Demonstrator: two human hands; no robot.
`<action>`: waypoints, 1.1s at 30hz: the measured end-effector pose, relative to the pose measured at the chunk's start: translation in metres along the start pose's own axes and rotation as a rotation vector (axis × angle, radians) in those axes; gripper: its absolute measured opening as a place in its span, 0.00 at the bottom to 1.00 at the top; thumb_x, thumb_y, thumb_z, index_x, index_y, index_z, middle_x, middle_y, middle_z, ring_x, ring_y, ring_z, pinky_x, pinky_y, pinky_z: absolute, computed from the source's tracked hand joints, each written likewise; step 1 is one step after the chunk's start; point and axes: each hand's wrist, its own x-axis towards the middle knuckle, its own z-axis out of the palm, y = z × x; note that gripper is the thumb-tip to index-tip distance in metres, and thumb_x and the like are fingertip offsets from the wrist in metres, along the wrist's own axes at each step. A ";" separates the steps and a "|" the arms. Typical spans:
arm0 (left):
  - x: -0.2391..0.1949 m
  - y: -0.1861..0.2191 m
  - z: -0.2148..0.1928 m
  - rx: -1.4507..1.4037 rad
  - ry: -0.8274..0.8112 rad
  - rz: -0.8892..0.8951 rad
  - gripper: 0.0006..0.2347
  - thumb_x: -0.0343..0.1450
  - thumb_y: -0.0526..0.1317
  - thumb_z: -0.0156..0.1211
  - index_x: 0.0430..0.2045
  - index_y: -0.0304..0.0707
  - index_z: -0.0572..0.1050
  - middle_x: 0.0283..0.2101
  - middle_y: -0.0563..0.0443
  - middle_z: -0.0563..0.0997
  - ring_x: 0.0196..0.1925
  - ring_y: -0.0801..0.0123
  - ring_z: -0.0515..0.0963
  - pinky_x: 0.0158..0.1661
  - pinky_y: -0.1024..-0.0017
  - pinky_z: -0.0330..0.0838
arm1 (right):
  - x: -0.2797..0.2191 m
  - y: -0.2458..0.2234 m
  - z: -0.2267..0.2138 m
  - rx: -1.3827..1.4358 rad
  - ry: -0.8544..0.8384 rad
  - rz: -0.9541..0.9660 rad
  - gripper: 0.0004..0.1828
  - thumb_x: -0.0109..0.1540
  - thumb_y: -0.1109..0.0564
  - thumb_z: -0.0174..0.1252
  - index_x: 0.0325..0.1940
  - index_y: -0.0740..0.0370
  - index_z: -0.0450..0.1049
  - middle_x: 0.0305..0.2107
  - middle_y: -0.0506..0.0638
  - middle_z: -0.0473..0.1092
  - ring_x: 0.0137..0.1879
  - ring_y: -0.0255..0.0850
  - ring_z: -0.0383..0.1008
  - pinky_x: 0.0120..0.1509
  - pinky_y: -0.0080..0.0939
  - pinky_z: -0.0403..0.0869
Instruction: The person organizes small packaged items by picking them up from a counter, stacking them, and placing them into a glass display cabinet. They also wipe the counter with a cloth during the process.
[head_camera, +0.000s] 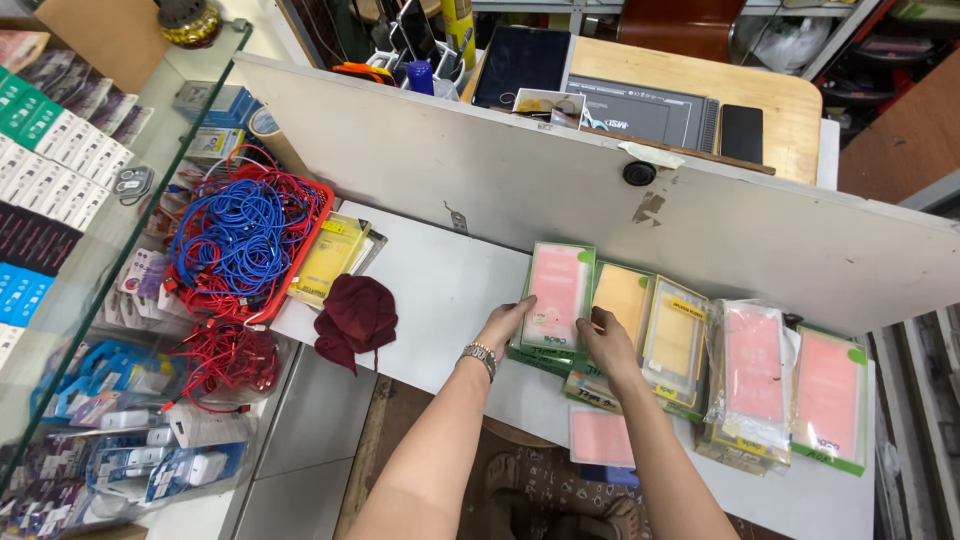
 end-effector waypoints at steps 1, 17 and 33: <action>0.003 -0.001 0.000 -0.004 0.001 -0.008 0.36 0.66 0.55 0.66 0.58 0.17 0.68 0.57 0.32 0.79 0.57 0.55 0.81 0.56 0.66 0.73 | 0.000 0.002 0.002 0.001 -0.003 -0.023 0.37 0.64 0.48 0.57 0.73 0.68 0.58 0.65 0.61 0.66 0.68 0.48 0.70 0.68 0.44 0.68; -0.016 0.051 0.009 0.040 -0.196 -0.195 0.34 0.61 0.57 0.70 0.59 0.36 0.75 0.58 0.43 0.80 0.58 0.61 0.80 0.57 0.65 0.73 | -0.022 -0.010 0.020 -0.392 0.097 -0.095 0.41 0.61 0.46 0.57 0.74 0.68 0.56 0.56 0.68 0.71 0.62 0.60 0.73 0.67 0.52 0.70; -0.014 0.063 0.012 0.117 -0.224 -0.085 0.39 0.62 0.62 0.61 0.59 0.23 0.69 0.55 0.34 0.80 0.55 0.53 0.80 0.54 0.62 0.74 | 0.000 0.003 -0.007 0.405 0.019 0.172 0.34 0.62 0.51 0.60 0.71 0.64 0.62 0.48 0.54 0.73 0.48 0.41 0.73 0.51 0.44 0.74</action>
